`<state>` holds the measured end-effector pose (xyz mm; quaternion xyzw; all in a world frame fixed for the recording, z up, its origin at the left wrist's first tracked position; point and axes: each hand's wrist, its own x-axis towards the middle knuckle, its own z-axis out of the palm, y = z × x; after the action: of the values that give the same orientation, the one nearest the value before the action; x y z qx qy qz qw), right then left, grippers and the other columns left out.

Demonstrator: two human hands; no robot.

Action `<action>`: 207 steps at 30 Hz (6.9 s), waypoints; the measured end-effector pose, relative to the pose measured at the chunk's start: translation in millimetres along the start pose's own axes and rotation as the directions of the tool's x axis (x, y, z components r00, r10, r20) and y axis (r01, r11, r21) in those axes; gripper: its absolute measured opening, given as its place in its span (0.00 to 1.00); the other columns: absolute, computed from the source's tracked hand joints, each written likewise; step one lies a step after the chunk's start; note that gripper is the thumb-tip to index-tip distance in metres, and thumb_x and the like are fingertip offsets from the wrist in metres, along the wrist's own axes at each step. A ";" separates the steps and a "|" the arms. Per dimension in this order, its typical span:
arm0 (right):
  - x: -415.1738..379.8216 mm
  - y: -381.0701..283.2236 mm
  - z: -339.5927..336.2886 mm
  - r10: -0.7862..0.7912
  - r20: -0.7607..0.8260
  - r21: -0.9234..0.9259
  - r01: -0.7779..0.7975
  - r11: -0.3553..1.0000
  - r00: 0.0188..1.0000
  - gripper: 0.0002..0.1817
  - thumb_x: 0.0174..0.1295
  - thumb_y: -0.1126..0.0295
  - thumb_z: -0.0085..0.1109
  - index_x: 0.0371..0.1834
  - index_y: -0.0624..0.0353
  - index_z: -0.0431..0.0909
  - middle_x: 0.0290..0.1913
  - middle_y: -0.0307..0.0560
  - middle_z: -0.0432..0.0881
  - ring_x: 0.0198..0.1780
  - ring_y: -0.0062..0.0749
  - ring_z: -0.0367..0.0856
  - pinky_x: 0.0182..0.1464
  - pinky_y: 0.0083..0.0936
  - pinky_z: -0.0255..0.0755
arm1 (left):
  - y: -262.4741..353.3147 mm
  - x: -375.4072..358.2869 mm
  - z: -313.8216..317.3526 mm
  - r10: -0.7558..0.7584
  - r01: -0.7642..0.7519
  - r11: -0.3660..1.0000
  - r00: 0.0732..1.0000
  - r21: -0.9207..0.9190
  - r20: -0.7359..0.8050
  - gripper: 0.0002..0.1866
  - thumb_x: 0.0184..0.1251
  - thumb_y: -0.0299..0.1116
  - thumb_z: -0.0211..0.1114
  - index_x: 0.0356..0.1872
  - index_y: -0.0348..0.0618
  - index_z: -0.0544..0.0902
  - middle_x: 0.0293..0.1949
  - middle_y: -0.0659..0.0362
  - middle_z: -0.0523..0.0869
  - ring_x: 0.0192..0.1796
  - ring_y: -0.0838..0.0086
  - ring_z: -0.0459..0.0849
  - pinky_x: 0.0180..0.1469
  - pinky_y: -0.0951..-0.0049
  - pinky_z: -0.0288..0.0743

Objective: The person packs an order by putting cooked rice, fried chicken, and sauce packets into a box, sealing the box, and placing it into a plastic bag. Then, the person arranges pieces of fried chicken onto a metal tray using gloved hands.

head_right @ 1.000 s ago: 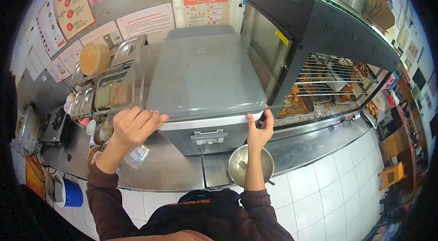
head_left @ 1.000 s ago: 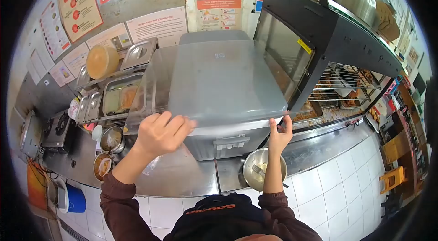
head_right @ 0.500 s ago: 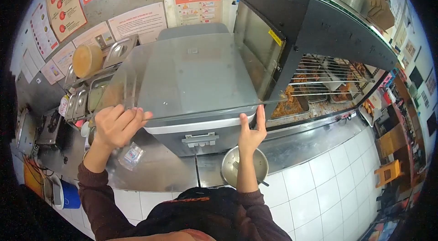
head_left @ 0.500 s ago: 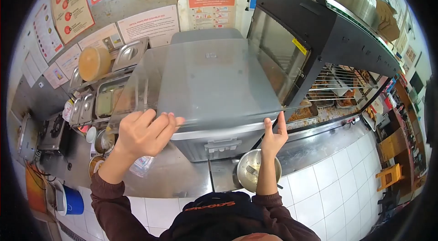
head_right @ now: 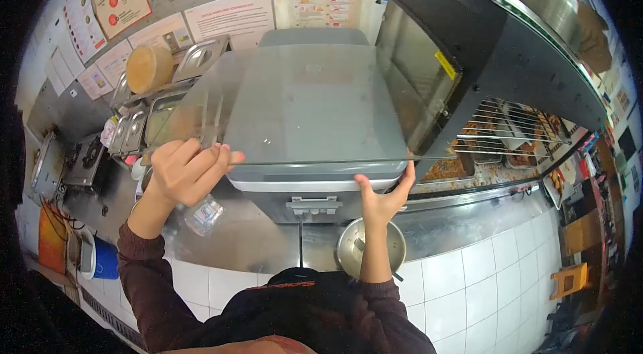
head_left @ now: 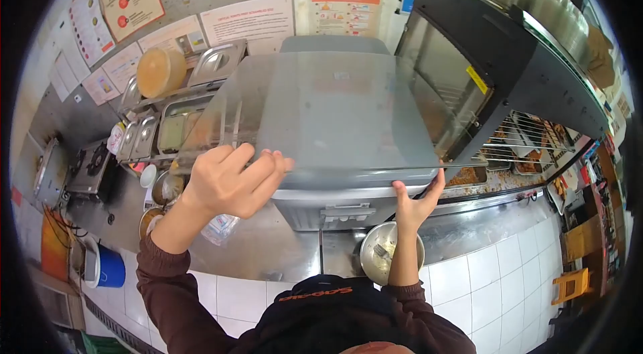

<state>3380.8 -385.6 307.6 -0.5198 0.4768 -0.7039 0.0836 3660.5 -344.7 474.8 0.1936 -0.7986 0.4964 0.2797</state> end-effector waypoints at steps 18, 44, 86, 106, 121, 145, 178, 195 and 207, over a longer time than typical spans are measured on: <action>35.9 -22.3 -27.4 -0.007 0.181 0.318 -0.052 0.947 0.984 0.54 0.35 0.79 0.74 0.68 0.66 0.49 0.66 0.59 0.58 0.66 0.41 0.59 0.66 0.31 0.54 | -5.4 14.3 -0.5 0.011 -0.010 1.000 0.998 -0.022 0.061 0.10 0.44 0.31 0.73 0.23 0.40 0.79 0.18 0.65 0.74 0.16 0.80 0.67 0.15 0.84 0.54; 40.6 -13.6 -87.1 0.263 0.686 0.657 -0.733 0.175 0.678 0.42 0.58 0.32 0.28 0.56 0.64 0.60 0.43 0.63 0.76 0.35 0.48 0.81 0.30 0.42 0.80 | 63.7 -60.2 -13.9 -0.061 0.064 0.997 0.995 -0.040 0.083 0.12 0.44 0.35 0.72 0.26 0.41 0.79 0.22 0.66 0.76 0.21 0.78 0.68 0.20 0.84 0.58; -182.0 -125.5 -16.5 0.176 0.960 -0.004 -0.620 0.784 0.217 0.28 0.55 0.70 0.62 0.58 0.68 0.64 0.29 0.47 0.80 0.24 0.21 0.77 0.29 0.13 0.71 | 217.8 -329.2 -335.6 -0.668 0.630 -0.739 -0.639 -0.239 0.381 0.10 0.61 0.32 0.61 0.34 0.42 0.68 0.15 0.67 0.69 0.13 0.87 0.66 0.11 0.86 0.62; -273.1 25.5 2.2 0.388 0.918 -0.360 -0.580 0.731 -0.081 0.24 0.57 0.75 0.58 0.58 0.66 0.65 0.32 0.44 0.80 0.26 0.21 0.78 0.32 0.16 0.72 | 362.6 -398.3 -286.7 -0.453 0.420 -0.891 -0.815 -0.171 0.362 0.12 0.57 0.29 0.65 0.34 0.38 0.69 0.15 0.63 0.72 0.16 0.84 0.72 0.12 0.82 0.67; -286.7 63.0 107.3 0.352 0.923 -0.385 0.367 0.846 0.156 0.20 0.44 0.62 0.58 0.41 0.60 0.76 0.35 0.56 0.80 0.35 0.45 0.80 0.40 0.35 0.74 | 367.7 -429.7 -223.1 -0.539 0.473 -0.836 -0.803 -0.278 0.254 0.11 0.56 0.28 0.64 0.34 0.38 0.70 0.17 0.59 0.75 0.15 0.81 0.72 0.12 0.79 0.69; -16.0 11.6 -7.2 0.074 0.035 0.084 -0.076 0.994 0.997 0.41 0.48 0.66 0.69 0.65 0.61 0.56 0.61 0.51 0.64 0.62 0.37 0.63 0.59 0.33 0.58 | 364.5 -450.4 -180.2 -0.418 0.422 -0.897 -0.907 0.132 0.062 0.22 0.64 0.53 0.52 0.41 0.42 0.64 0.24 0.54 0.75 0.10 0.73 0.72 0.06 0.78 0.62; 122.6 44.1 307.3 -0.064 0.926 -0.207 0.644 0.737 0.371 0.14 0.55 0.69 0.52 0.43 0.64 0.74 0.44 0.54 0.79 0.45 0.37 0.78 0.47 0.29 0.70 | -6.7 15.4 31.9 -0.615 0.607 0.780 0.695 -0.156 -0.371 0.28 0.39 0.29 0.75 0.47 0.40 0.73 0.43 0.49 0.81 0.41 0.63 0.82 0.37 0.72 0.77; 150.8 -115.2 153.4 -0.122 0.980 0.174 0.385 0.906 -0.155 0.28 0.36 0.60 0.69 0.41 0.65 0.75 0.40 0.55 0.79 0.42 0.43 0.78 0.45 0.31 0.71 | 14.1 26.9 49.3 -0.526 0.483 0.851 0.773 -0.209 -0.354 0.24 0.40 0.32 0.74 0.40 0.41 0.74 0.40 0.56 0.84 0.32 0.67 0.83 0.30 0.76 0.76; 43.4 -63.6 -47.5 -0.347 0.896 0.305 -0.183 0.935 -0.277 0.43 0.24 0.58 0.78 0.50 0.57 0.69 0.43 0.50 0.79 0.41 0.41 0.79 0.43 0.29 0.73 | 61.3 44.9 84.0 -0.355 0.304 0.924 0.908 -0.233 -0.221 0.27 0.40 0.35 0.70 0.45 0.51 0.70 0.42 0.66 0.82 0.27 0.78 0.78 0.22 0.81 0.70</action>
<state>3346.9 -350.6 383.9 -0.8805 0.0549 -0.0781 0.4643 3568.6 -395.4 432.1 0.2315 -0.7551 0.3828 0.4792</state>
